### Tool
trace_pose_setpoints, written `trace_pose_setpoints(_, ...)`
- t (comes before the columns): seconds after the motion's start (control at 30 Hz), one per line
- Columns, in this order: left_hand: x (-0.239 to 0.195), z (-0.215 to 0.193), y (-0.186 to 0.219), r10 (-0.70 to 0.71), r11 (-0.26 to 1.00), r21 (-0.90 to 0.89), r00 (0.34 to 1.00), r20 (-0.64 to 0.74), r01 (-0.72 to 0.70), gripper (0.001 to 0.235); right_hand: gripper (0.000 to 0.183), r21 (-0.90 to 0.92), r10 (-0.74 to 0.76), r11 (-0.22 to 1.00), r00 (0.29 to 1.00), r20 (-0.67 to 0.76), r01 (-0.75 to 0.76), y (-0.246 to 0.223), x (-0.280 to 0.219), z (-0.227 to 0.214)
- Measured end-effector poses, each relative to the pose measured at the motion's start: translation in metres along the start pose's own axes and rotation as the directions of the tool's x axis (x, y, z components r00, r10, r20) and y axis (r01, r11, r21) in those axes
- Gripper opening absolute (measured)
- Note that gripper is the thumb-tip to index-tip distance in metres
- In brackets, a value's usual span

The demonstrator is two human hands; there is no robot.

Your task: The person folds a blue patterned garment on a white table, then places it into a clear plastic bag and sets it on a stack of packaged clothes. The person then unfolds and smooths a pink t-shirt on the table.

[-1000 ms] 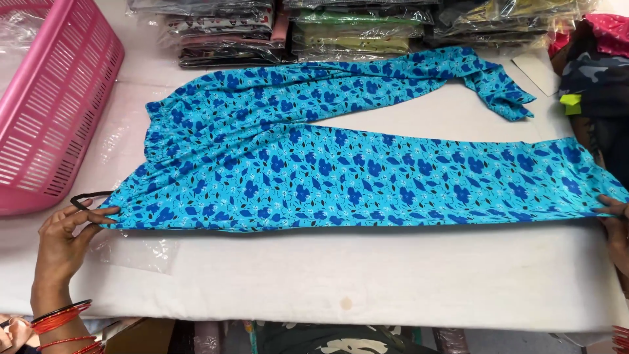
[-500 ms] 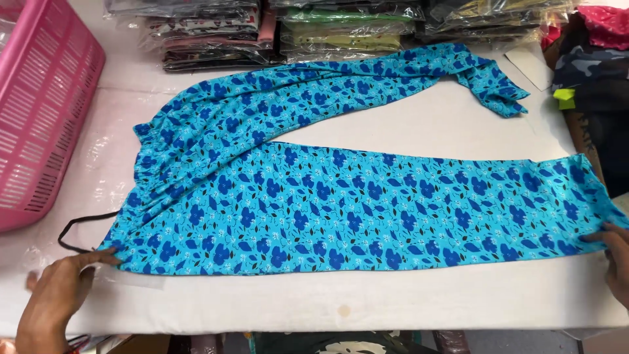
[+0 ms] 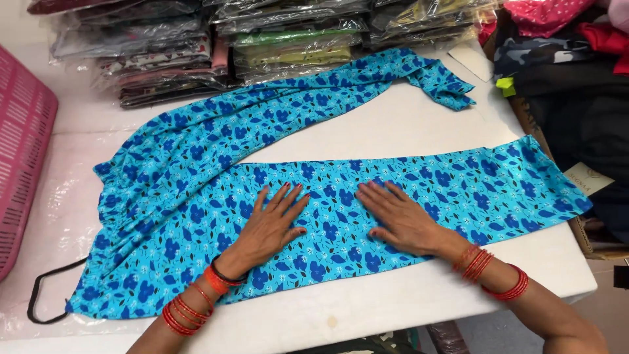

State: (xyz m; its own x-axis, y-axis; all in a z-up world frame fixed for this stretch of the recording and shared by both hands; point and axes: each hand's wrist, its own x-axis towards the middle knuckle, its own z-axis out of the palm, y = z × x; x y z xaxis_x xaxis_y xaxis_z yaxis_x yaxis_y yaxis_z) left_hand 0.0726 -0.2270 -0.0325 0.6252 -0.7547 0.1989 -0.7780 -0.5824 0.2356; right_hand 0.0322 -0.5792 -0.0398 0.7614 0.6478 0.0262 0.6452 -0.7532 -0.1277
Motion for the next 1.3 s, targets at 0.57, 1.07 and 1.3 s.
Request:
trace_pose_setpoints(0.57, -0.084, -0.022, -0.114, -0.434, 0.886, 0.086, 0.879, -0.198, 0.456, 0.057, 0.035, -0.048, 0.579, 0.743, 0.677, -0.455, -0.668, 0.183, -0.135, -0.025)
trace_pose_setpoints(1.07, -0.084, -0.025, -0.111, -0.454, 0.88, 0.035, 0.861, -0.23, 0.474, 0.054, 0.011, -0.6, 0.48, 0.374, 0.701, -0.527, -0.707, 0.252, -0.182, 0.014)
trace_pose_setpoints(1.3, -0.08, -0.027, -0.105, -0.462, 0.862, 0.105, 0.854, -0.24, 0.496, 0.051, 0.016, -0.622, 0.335, 0.354, 0.716, -0.613, -0.698, 0.184, -0.133, -0.035)
